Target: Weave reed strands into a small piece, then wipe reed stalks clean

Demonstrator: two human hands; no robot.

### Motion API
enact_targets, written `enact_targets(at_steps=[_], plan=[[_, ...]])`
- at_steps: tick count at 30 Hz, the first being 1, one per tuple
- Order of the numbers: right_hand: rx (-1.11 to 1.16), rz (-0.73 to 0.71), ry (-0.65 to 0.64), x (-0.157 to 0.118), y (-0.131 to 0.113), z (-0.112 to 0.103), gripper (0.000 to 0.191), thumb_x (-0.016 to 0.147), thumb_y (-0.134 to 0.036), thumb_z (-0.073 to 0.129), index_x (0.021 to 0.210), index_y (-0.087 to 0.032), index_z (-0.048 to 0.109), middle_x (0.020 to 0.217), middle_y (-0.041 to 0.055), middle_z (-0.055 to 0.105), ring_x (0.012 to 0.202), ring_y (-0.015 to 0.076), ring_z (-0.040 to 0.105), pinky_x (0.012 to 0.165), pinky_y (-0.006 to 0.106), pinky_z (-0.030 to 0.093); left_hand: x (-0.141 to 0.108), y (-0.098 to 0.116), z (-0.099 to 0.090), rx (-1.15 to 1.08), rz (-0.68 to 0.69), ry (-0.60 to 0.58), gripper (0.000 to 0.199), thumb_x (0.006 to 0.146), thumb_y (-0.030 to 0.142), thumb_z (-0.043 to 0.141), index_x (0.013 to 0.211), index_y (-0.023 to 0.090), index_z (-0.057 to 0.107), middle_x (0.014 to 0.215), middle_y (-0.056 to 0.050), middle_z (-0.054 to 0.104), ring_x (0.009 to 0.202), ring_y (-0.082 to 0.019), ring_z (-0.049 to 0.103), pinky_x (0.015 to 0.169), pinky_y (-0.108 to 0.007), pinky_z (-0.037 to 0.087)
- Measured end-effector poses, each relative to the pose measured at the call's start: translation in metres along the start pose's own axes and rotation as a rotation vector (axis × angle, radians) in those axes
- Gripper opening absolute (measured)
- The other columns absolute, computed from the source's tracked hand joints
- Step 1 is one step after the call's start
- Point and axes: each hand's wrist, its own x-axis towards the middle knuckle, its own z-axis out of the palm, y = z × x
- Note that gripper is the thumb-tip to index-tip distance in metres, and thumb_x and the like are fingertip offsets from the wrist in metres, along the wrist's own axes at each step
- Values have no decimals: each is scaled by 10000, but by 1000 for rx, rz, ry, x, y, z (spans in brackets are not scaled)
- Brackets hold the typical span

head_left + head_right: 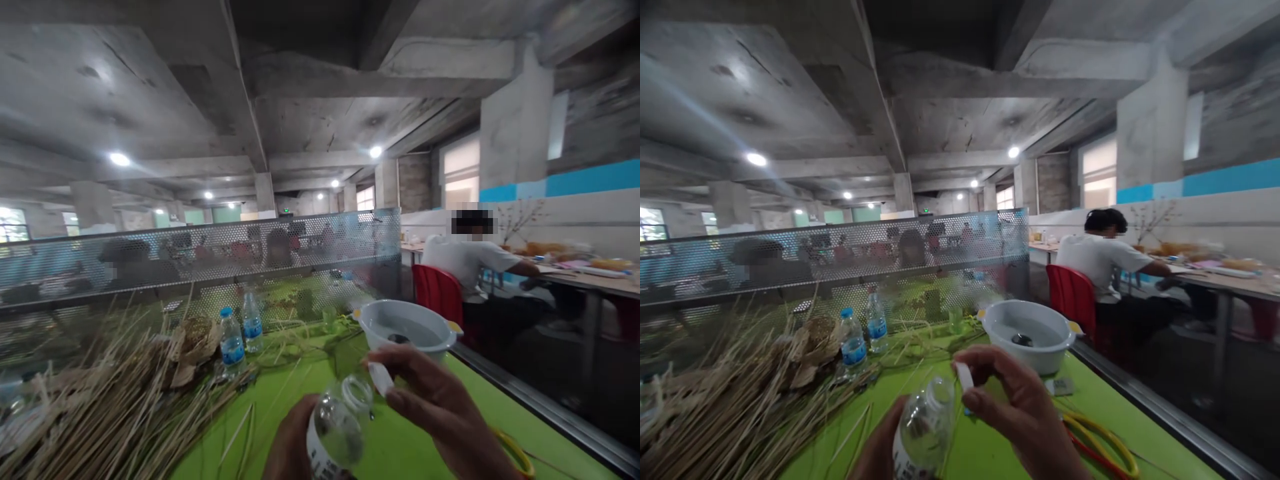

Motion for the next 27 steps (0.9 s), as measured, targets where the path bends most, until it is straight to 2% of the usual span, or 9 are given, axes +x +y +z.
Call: enact_targets(at_steps=[5,8,12,15,19,21,24,25,27], plan=[[-294,-110,-194,0,-14,0,236,783,-312,747,1017,-302,723,937,23,720,870,198,662,784,303,546,-4,-17,4,26,-53,-114,504,578,214,734,1072,229,637,932,-43,706,802,-219,665,703,-309,532],[-355,-93,-259,-2,-14,-4,232,792,-317,741,1022,-294,719,945,27,722,860,199,667,770,307,547,-10,-23,7,83,-4,-99,502,558,185,697,1054,237,634,936,-44,708,825,-226,660,731,-317,532],[-438,-31,-338,-4,-13,-6,217,771,-362,758,957,-261,711,817,7,703,730,173,649,685,279,531,-16,-29,16,210,49,-60,491,512,131,640,991,238,629,920,-42,710,835,-241,658,769,-356,525],[-596,-9,-311,-9,-7,-2,210,779,-420,733,810,-223,670,682,-10,649,612,151,600,569,246,479,-17,-31,24,279,43,-49,440,487,103,611,909,229,610,855,-35,702,784,-239,656,728,-357,517],[-826,-83,-175,-19,3,1,366,828,-515,635,646,-212,542,564,-14,556,506,140,510,484,245,405,-15,-27,28,293,17,-58,406,508,101,597,894,224,586,866,-35,691,803,-232,644,729,-351,502],[-823,-110,-201,-22,3,-2,299,828,-507,635,756,-218,610,654,11,629,558,160,560,524,258,454,-13,-22,26,256,-16,-87,396,507,107,605,884,224,584,842,-25,683,775,-221,636,706,-335,500],[-737,-111,-262,-22,0,-7,305,858,-430,622,1121,-276,637,973,52,718,784,204,661,682,293,538,-10,-17,23,203,-62,-85,439,493,115,614,916,229,586,865,-21,686,787,-223,635,720,-340,508],[-720,-105,-268,-21,0,-8,313,868,-410,614,1157,-291,625,1014,51,716,824,208,667,710,297,544,-9,-17,24,203,-67,-81,459,488,116,613,932,229,587,885,-26,688,810,-233,638,744,-356,511],[-720,-92,-263,-20,2,-7,199,880,-411,597,1009,-271,656,875,33,712,740,191,658,645,275,533,-9,-17,26,225,-62,-72,472,485,119,609,944,226,585,912,-38,690,849,-253,641,779,-390,510]])
